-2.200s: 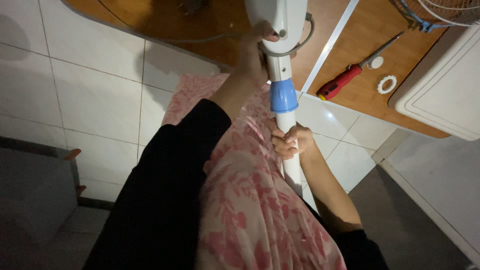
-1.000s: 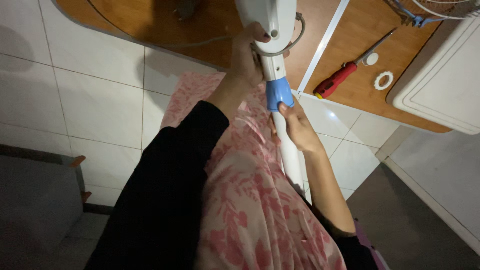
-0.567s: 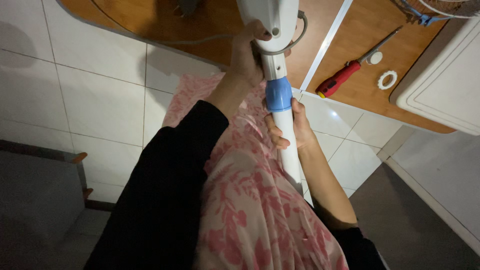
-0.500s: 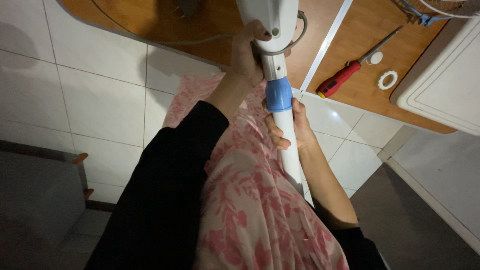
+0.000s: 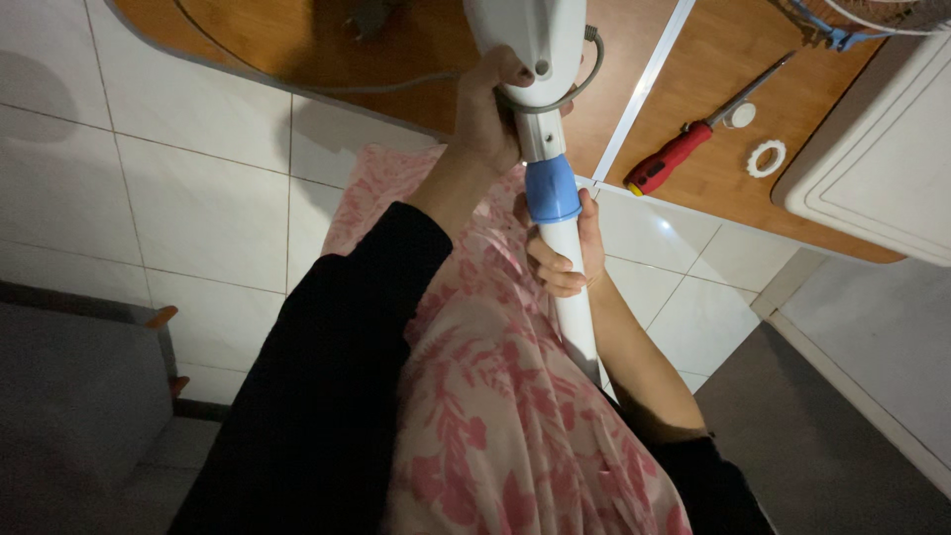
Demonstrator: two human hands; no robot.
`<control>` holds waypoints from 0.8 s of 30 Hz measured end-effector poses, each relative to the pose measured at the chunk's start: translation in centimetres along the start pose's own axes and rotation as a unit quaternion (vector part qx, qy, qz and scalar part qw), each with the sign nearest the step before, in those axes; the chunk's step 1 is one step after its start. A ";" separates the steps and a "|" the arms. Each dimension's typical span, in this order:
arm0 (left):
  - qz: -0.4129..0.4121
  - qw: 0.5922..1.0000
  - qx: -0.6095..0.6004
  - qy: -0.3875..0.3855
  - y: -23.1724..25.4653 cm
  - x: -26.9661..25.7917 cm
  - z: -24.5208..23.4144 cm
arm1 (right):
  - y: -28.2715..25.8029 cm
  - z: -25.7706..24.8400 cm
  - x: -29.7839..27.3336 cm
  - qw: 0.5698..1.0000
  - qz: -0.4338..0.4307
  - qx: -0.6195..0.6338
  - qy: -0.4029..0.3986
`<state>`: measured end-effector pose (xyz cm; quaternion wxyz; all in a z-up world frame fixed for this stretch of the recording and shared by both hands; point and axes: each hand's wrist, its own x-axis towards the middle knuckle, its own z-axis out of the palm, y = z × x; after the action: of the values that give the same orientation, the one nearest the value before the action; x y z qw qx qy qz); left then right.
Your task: The person assembles an electric fan by attaching the fan blade to the motor, placing the front grille, and connecting the stand to the motor housing. They use a screwdriver to tighten the connection between the stand and the motor housing.
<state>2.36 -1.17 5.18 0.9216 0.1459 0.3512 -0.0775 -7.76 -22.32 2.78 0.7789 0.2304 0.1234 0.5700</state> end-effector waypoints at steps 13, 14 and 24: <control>0.115 0.971 0.200 -0.057 -4.0 6.3 -9.0 | -3.4 2.6 -0.7 0.662 -0.100 -0.532 0.518; 0.065 0.992 0.100 -0.027 -4.1 6.6 -9.5 | -4.0 3.3 -2.0 0.562 -0.117 -0.605 0.552; 0.049 0.997 0.047 -0.023 -4.2 7.9 -8.9 | -16.9 9.9 -8.3 0.053 -0.267 -0.826 0.494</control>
<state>1.69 -2.57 -7.33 0.9243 0.2040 0.3183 -0.0520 8.10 -36.42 2.29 0.3231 -0.9454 -0.0182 0.0383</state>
